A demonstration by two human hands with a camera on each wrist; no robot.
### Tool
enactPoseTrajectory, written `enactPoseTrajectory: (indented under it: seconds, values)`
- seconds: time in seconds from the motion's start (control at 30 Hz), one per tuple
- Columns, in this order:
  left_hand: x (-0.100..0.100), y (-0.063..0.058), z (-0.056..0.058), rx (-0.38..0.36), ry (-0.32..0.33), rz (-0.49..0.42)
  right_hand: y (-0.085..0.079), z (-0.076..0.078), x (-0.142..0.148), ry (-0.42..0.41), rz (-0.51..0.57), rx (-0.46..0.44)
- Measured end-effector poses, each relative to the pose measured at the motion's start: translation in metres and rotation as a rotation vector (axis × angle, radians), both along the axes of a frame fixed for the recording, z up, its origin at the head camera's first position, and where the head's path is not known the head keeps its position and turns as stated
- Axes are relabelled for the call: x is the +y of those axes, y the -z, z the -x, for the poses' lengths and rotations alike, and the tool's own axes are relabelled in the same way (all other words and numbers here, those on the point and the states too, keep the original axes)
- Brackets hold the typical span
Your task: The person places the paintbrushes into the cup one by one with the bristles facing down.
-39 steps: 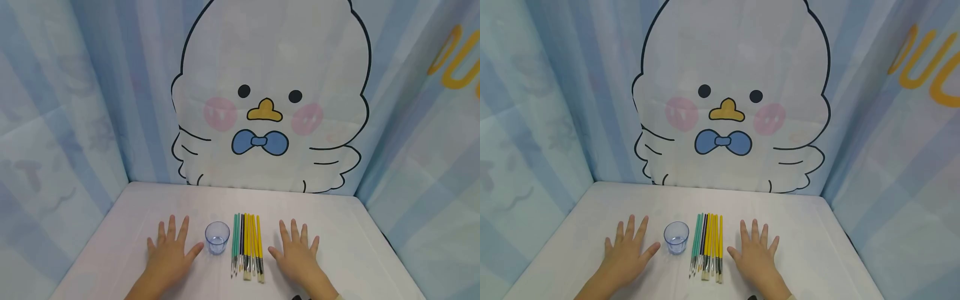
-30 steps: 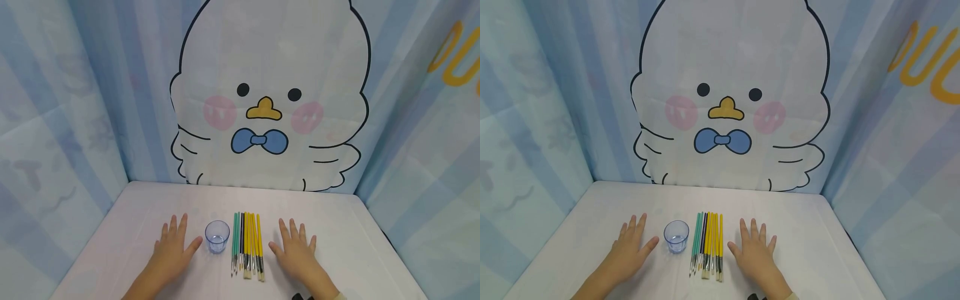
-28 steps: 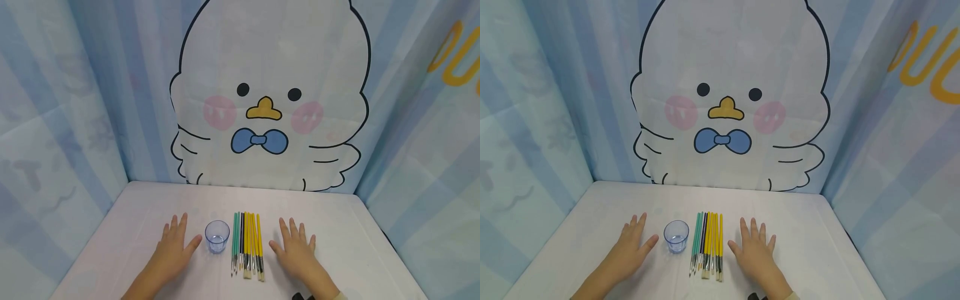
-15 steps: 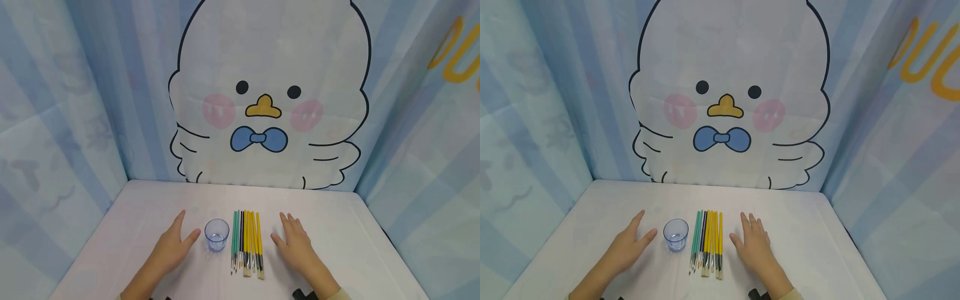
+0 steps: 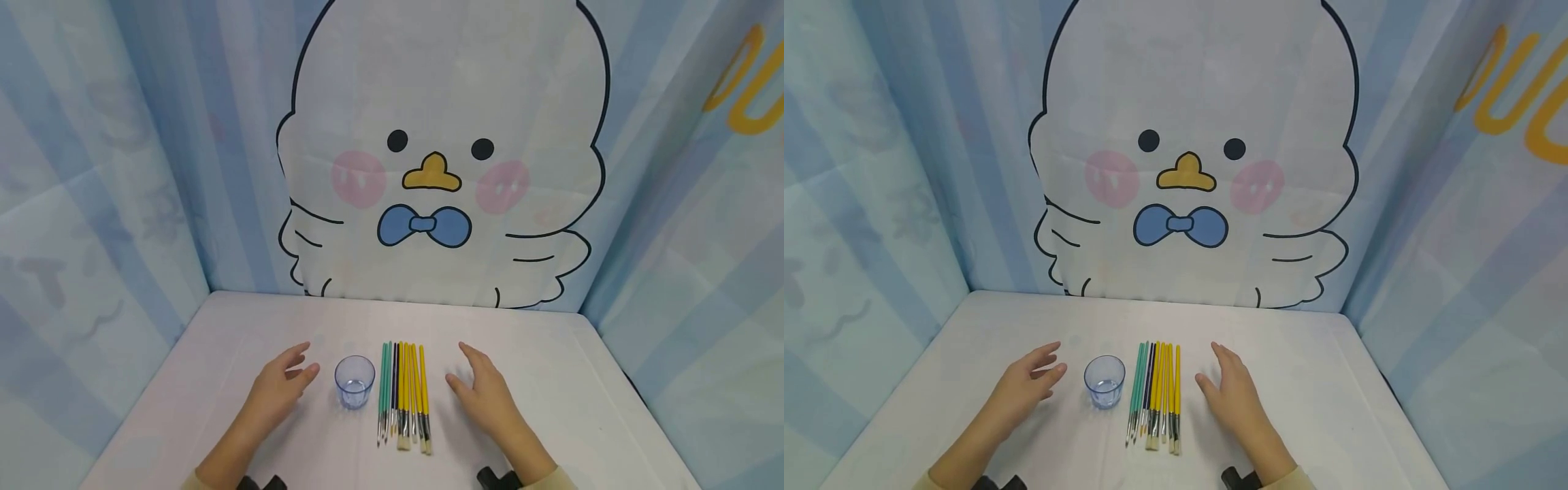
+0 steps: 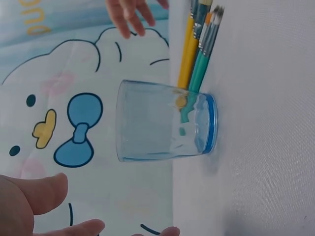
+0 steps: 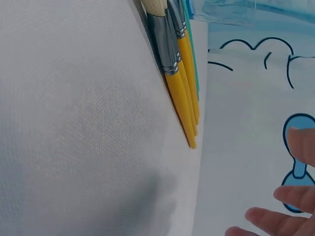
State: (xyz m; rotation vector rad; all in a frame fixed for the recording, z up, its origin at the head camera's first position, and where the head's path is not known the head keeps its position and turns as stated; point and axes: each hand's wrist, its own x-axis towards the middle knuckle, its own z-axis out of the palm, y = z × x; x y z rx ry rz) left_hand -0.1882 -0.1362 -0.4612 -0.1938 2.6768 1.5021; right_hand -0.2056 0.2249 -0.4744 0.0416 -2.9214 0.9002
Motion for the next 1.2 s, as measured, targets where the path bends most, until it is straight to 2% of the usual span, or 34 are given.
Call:
enactPoseTrajectory:
  seconds: [0.3,0.47,0.7,0.93,1.2]
  values:
    - [0.002,0.003,0.003,-0.039,-0.053,-0.162,-0.002,0.002,-0.004,0.063,0.124,-0.021]
    - [0.003,0.004,0.004,-0.053,-0.075,-0.194,-0.002,0.004,-0.005,0.086,0.193,-0.049]
    - [0.004,0.005,0.005,-0.051,-0.077,-0.225,0.002,0.006,-0.007,0.111,0.368,-0.132]
    - [0.005,0.006,0.006,-0.06,-0.089,-0.244,0.008,0.011,-0.009,0.134,0.407,-0.174]
    - [0.008,0.008,0.007,-0.06,-0.072,-0.333,0.011,0.014,-0.015,0.154,0.428,-0.233]
